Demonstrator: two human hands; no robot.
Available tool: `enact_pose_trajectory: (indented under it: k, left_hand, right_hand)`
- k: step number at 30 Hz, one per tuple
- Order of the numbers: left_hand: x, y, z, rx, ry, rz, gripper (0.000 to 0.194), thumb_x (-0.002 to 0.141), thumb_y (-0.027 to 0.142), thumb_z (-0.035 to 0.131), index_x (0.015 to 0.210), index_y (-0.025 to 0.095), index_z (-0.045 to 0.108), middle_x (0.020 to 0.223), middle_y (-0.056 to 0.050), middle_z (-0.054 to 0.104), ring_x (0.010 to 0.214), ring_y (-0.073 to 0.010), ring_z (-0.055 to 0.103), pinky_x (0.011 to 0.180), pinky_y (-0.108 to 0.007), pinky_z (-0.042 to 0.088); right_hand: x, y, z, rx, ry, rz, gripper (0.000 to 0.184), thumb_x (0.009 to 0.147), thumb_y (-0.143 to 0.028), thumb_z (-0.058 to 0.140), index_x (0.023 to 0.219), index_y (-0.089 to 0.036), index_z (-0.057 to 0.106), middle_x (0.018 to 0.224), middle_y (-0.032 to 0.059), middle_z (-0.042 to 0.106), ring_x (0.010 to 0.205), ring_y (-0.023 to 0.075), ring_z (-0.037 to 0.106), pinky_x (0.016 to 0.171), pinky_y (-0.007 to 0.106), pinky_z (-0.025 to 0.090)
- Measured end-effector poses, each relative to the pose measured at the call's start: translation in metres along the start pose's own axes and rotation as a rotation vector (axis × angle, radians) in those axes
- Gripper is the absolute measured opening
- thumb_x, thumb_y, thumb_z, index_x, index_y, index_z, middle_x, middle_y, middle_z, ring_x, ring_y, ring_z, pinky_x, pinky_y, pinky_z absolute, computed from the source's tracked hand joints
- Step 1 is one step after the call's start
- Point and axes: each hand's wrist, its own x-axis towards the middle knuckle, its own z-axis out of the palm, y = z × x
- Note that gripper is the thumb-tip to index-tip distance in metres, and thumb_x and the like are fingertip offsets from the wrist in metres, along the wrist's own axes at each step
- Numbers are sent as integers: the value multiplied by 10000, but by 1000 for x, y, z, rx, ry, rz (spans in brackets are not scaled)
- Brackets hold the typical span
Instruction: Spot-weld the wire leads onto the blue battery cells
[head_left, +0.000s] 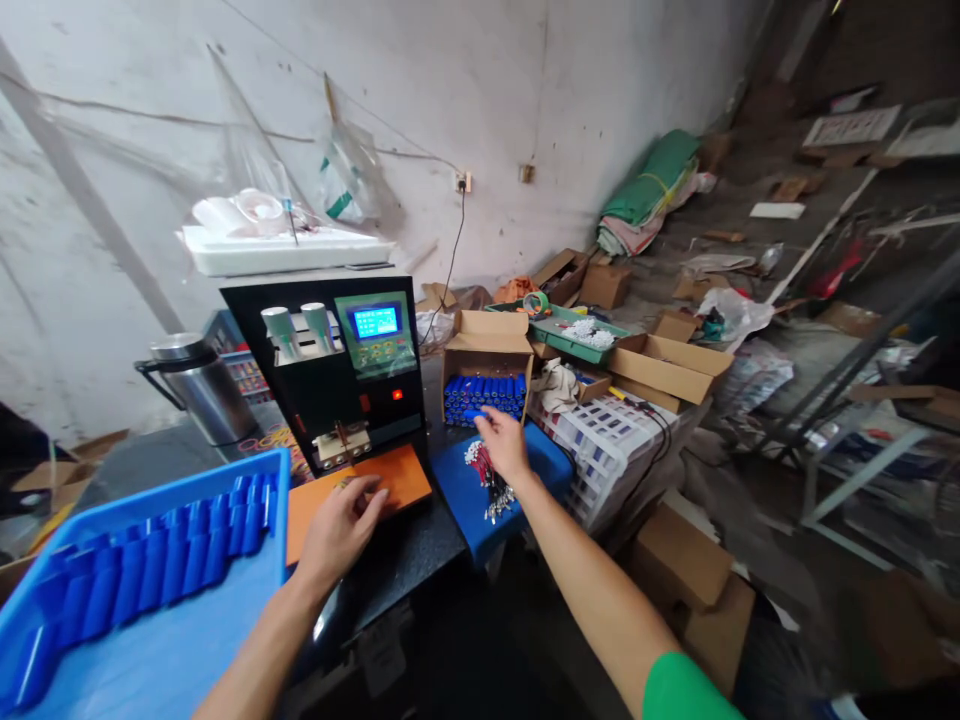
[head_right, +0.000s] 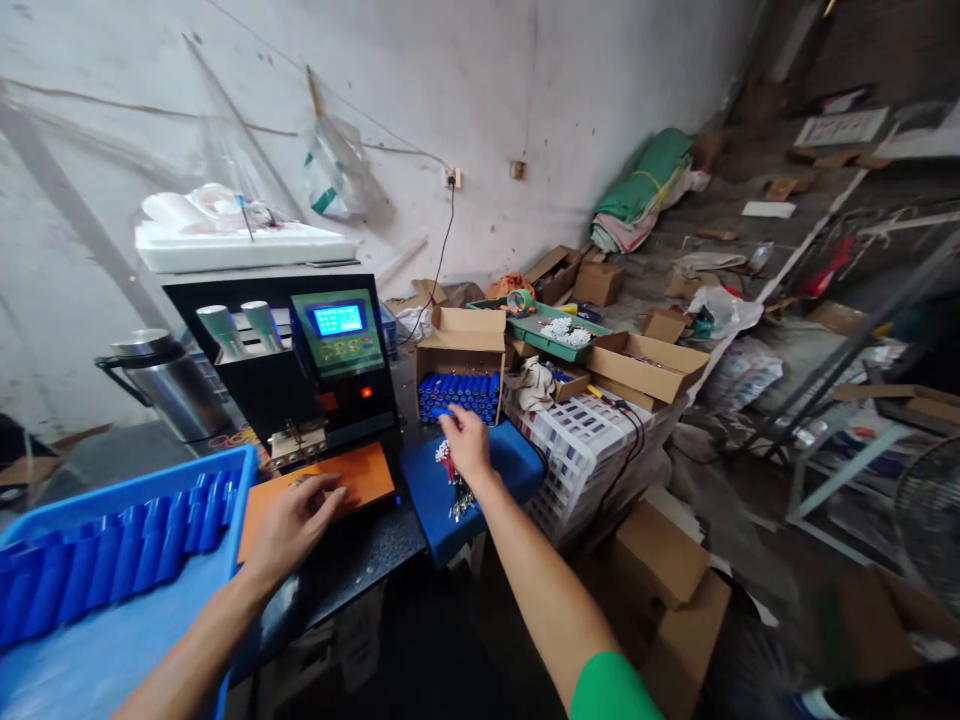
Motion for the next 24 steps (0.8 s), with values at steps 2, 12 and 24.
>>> enact_pose_trajectory:
  k: [2, 12, 24]
  left_hand:
    - [1, -1, 2, -14, -21, 7, 395, 856, 510, 475, 986, 186, 657, 784, -43, 685, 713, -199, 633, 691, -309, 488]
    - [2, -1, 1, -32, -97, 12, 364, 857, 506, 469, 926, 223, 688, 905, -49, 732, 839, -225, 674, 776, -320, 506]
    - [3, 3, 2, -27, -136, 18, 349, 855, 494, 472, 911, 228, 691, 895, -43, 727, 832, -221, 665, 757, -315, 500]
  right_hand:
    - [22, 10, -25, -203, 141, -122, 425, 886, -391, 526, 1195, -132, 662, 931, 114, 658, 768, 180, 605, 752, 298, 498]
    - [77, 33, -46, -1027, -31, -141, 400, 966, -228, 408, 1337, -144, 533, 1083, 157, 603, 883, 216, 630, 763, 285, 473]
    - [102, 7, -46, -1174, -311, -71, 363, 900, -55, 407, 1221, -52, 576, 1113, 254, 615, 1025, 290, 655, 835, 349, 489]
